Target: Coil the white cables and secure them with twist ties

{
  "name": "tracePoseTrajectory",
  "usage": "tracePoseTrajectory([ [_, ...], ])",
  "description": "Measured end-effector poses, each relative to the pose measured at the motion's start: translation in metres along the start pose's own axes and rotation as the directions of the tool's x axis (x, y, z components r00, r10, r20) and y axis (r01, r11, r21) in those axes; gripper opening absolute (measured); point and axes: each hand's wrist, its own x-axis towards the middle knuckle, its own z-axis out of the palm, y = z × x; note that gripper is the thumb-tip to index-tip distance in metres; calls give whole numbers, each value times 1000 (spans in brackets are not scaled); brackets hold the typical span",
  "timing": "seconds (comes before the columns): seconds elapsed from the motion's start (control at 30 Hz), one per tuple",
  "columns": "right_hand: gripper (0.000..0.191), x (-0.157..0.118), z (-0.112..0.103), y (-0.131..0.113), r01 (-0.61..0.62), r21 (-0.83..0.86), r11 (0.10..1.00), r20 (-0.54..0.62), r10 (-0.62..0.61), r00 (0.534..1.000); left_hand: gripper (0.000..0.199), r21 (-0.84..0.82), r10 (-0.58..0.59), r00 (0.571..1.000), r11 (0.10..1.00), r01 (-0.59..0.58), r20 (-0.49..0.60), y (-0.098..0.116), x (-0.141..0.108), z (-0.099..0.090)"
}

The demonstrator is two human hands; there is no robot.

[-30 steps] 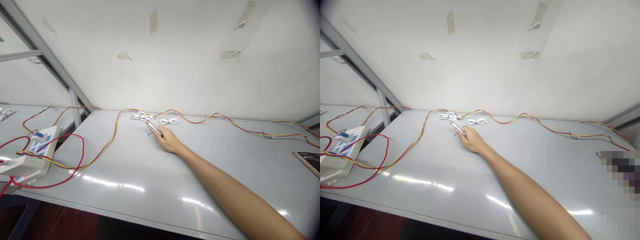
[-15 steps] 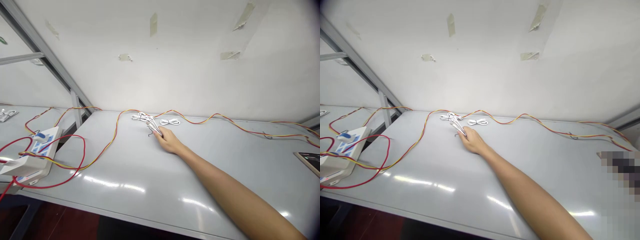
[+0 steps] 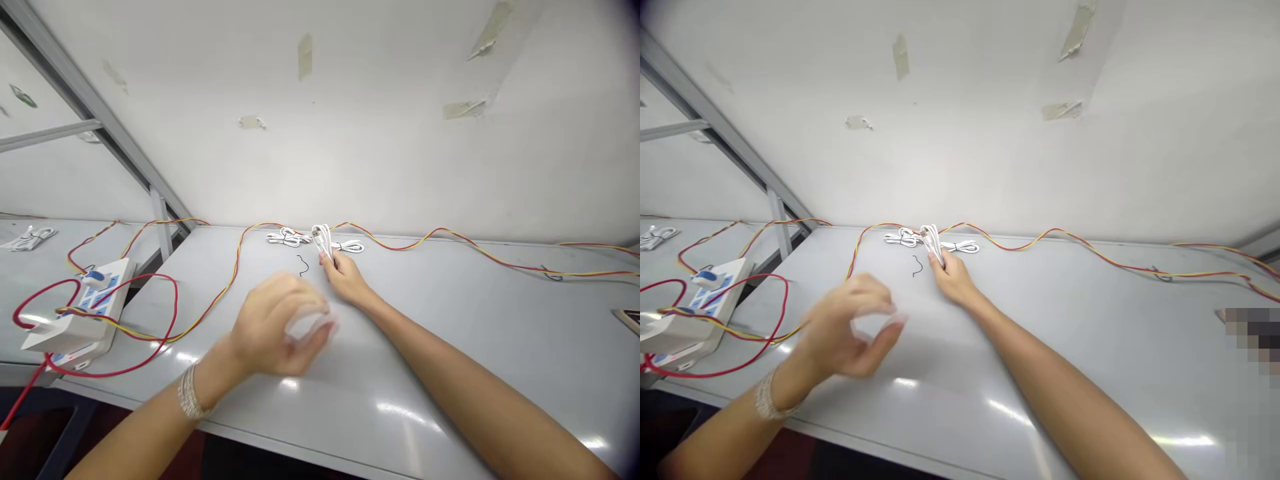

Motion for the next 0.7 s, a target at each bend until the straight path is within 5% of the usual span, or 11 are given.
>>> tracePoseTrajectory([
  [0.13, 38, 2, 0, 0, -43, 68, 997, -30, 45, 999, 41, 140, -224, 968, 968, 208, 116, -67, 22, 38],
  [0.23, 36, 2, 1, 0, -27, 39, 999, -20, 28, 999, 53, 269, -330, 919, 925, 269, 214, -96, 21, 53],
  [0.47, 33, 1, 3, -2, 27, -63, 998, 5, -27, 1000, 23, 215, -307, 906, 944, 251, 292, -97, 6, 54],
  [0.7, 33, -2, 4, 0, 141, -177, 974, 55, -133, 990, 22, 76, -348, 917, 938, 339, 195, -105, 5, 51],
])
